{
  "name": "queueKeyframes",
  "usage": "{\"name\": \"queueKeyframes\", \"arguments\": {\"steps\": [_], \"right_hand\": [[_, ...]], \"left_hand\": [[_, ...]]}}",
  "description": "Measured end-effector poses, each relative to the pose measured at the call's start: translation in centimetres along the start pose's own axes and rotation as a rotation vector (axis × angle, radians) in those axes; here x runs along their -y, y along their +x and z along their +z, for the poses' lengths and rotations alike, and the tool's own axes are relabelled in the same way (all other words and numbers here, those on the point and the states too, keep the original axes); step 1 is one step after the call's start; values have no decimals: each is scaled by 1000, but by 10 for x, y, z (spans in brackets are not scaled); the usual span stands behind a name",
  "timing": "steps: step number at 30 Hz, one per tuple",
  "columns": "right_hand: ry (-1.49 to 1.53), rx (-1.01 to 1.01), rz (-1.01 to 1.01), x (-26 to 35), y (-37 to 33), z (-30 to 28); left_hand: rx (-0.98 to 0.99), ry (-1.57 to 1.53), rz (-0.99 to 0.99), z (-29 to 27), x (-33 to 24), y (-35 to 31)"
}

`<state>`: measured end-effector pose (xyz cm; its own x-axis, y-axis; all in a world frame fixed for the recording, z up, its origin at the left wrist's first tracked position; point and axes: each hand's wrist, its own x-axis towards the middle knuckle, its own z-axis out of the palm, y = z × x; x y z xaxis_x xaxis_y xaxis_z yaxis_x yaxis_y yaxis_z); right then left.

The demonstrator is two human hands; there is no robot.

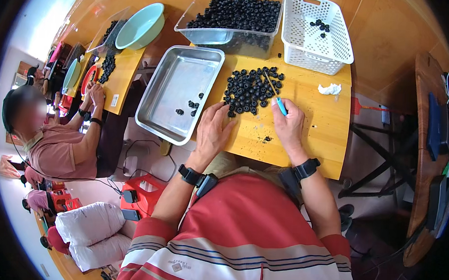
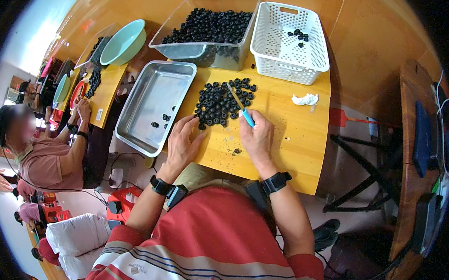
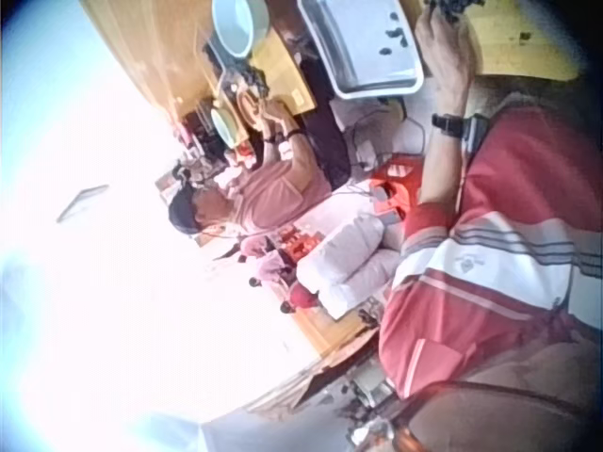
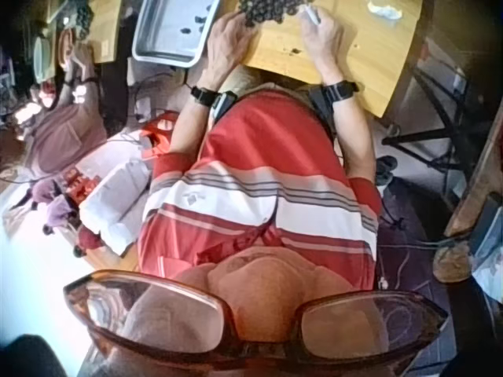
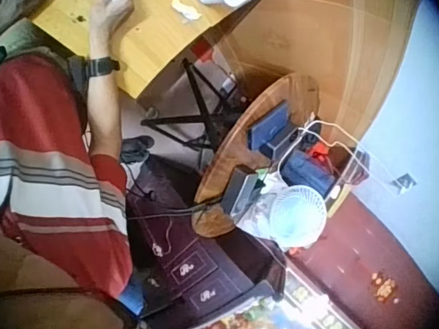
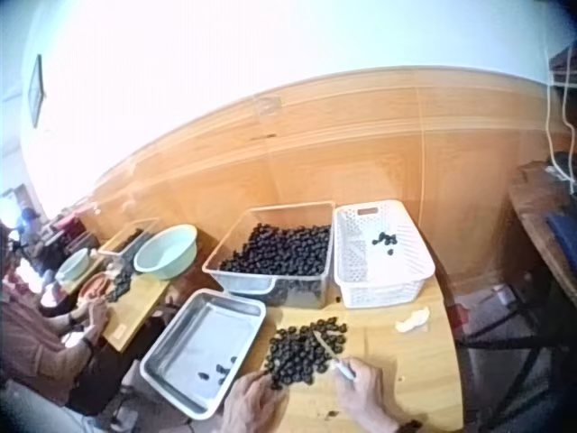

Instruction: Cleaning and sorting small black olives by hand and with a small knife.

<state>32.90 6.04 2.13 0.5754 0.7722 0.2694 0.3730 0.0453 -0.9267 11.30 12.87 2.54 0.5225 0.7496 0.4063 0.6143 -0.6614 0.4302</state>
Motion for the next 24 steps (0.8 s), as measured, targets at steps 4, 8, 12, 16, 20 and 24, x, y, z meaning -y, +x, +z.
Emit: {"name": "queueKeyframes", "arguments": {"steps": [4, 8, 12, 16, 20, 24], "right_hand": [[2, 4, -8, -1, 1, 0], [0, -9, -43, -2, 2, 2], [-26, -15, -41, -3, 1, 2], [-17, 5, -36, -1, 0, 0], [-23, 6, -57, -2, -1, 1], [-25, 3, -75, -1, 0, 3]], "left_hand": [[-21, -1, -9, 3, 1, -1], [-86, 18, -3, 4, 0, -3], [-80, -8, -14, 6, -1, -2], [-62, -13, -16, 2, -5, -4], [-63, -17, -12, -1, -6, -3], [-19, 40, 13, 5, 4, -5]]}}
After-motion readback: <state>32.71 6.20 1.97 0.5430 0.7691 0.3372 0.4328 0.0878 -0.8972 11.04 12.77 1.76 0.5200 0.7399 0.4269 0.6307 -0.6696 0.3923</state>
